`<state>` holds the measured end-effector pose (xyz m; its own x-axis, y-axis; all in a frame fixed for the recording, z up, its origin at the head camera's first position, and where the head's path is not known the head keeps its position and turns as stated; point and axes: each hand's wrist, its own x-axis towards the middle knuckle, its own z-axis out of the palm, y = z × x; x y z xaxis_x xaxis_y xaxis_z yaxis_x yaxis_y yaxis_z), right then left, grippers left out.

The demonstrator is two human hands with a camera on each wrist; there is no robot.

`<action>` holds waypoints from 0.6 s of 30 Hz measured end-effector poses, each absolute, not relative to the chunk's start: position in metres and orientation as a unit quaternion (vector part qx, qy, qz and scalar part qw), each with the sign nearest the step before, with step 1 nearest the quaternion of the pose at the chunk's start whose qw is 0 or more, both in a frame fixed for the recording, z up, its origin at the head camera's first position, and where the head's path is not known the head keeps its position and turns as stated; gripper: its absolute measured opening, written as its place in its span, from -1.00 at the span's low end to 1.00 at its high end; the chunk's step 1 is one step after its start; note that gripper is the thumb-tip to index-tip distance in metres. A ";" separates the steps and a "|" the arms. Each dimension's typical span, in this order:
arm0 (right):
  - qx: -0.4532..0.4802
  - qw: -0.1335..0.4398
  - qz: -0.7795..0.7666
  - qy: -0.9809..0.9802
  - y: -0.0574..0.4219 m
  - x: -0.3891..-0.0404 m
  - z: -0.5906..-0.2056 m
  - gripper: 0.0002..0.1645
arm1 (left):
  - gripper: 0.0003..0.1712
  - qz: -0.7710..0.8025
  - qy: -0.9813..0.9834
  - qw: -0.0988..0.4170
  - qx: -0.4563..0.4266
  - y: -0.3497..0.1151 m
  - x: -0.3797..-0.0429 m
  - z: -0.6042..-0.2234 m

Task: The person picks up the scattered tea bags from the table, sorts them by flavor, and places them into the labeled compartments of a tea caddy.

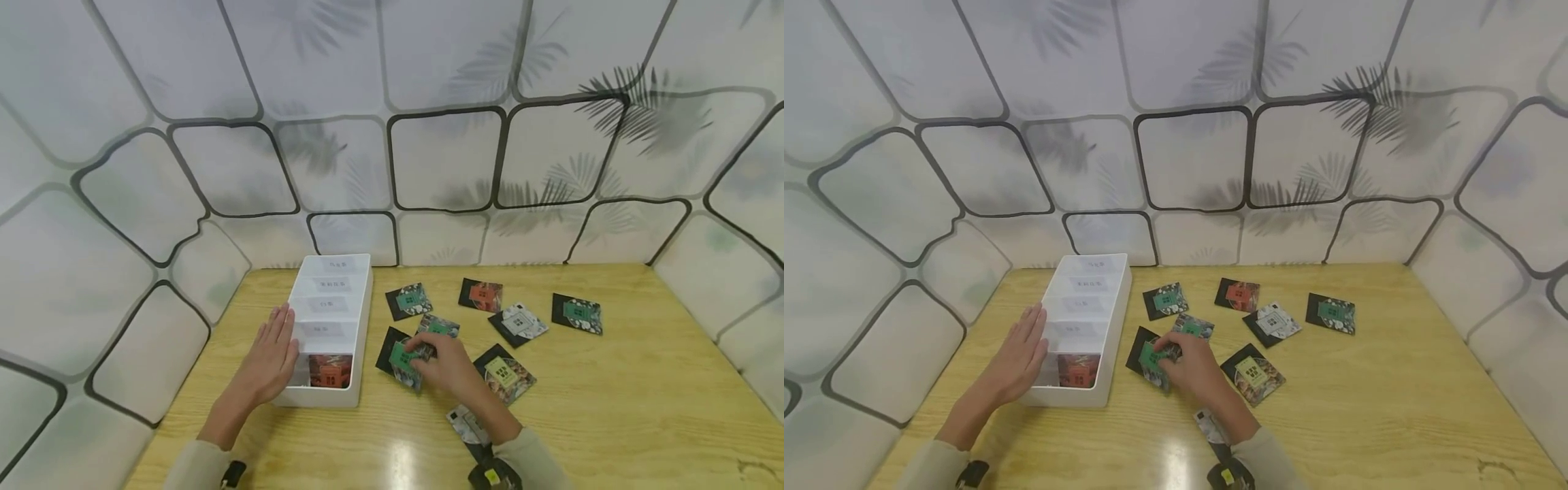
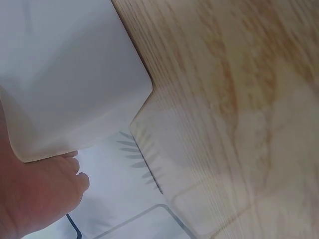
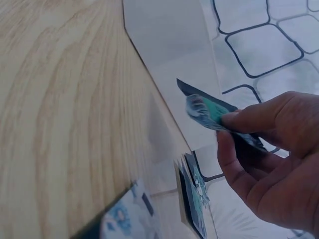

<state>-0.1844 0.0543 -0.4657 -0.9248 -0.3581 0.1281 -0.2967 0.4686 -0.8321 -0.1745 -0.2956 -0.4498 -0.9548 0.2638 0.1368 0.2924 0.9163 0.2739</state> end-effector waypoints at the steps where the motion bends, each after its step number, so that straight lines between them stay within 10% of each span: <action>1: -0.195 0.028 -0.490 0.849 0.055 -0.185 -0.465 -0.75 | -0.32 -0.147 -0.978 0.048 -0.142 -0.295 -0.175 -0.450; 18: -0.185 0.012 -0.563 0.805 0.059 -0.184 -0.455 -0.67 | -0.33 -0.151 -0.977 0.051 -0.145 -0.295 -0.175 -0.449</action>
<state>-0.1840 0.0589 -0.4552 -0.9309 -0.3124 0.1892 -0.2849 0.2970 -0.9114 -0.1748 -0.2948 -0.4489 -0.9528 0.2679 0.1428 0.2985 0.9123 0.2803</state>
